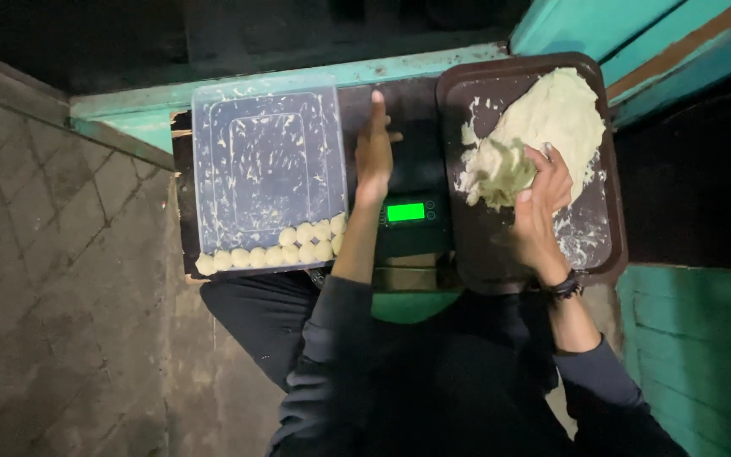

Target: Weighing small portions of dough on a digital scale and rolling them into balls before placing them in a container.

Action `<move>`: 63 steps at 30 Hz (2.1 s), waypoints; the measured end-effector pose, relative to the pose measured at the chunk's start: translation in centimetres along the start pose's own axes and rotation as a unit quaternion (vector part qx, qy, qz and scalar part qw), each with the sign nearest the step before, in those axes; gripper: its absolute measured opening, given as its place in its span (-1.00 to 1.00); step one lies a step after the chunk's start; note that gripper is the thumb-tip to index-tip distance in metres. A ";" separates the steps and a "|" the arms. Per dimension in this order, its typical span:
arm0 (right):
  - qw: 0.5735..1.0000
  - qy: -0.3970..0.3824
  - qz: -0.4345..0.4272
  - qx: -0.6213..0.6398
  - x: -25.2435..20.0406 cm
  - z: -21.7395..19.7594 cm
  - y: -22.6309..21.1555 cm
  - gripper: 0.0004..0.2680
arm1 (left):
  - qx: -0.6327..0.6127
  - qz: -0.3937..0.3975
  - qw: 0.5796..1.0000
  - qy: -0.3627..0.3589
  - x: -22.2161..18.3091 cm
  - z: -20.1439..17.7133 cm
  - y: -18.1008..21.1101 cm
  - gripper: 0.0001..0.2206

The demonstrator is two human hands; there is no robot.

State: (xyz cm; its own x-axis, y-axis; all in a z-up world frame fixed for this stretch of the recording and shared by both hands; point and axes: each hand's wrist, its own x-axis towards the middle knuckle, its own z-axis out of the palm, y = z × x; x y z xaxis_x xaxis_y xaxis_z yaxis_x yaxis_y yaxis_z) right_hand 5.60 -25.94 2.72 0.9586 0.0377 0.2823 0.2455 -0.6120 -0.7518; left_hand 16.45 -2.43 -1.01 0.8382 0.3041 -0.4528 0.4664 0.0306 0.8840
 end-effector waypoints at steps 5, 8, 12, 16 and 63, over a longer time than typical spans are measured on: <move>1.000 0.007 0.029 -0.006 -0.7 -0.1 1.3 -0.46 | 0.090 0.041 0.993 -0.072 -0.9 -0.4 0.9 -0.03; 0.999 0.015 0.039 0.006 -0.6 -0.2 1.5 -0.44 | 0.147 0.052 0.984 -0.082 -1.6 -0.4 1.0 -0.12; 1.000 0.024 0.017 0.000 -0.4 -1.4 0.0 -0.51 | 0.075 0.088 0.992 -0.053 -2.1 -0.8 -0.1 -0.29; 0.999 0.037 -0.004 -0.012 -1.5 -1.7 2.9 -0.67 | -0.006 0.191 0.981 -0.035 -7.0 -3.6 1.6 -0.62; 0.934 -0.061 -0.116 -0.333 1.0 -2.8 9.7 -0.72 | 0.575 0.237 0.783 -0.015 1.7 1.7 -4.2 -0.73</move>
State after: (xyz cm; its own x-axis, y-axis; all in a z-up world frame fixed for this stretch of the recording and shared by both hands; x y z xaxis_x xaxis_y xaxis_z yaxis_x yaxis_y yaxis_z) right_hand 8.53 -34.00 -2.62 0.9099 0.2952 0.2914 0.3432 -0.9303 -0.1294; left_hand 16.40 -3.62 -5.70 0.9923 -0.0008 -0.1241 0.0332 -0.9618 0.2718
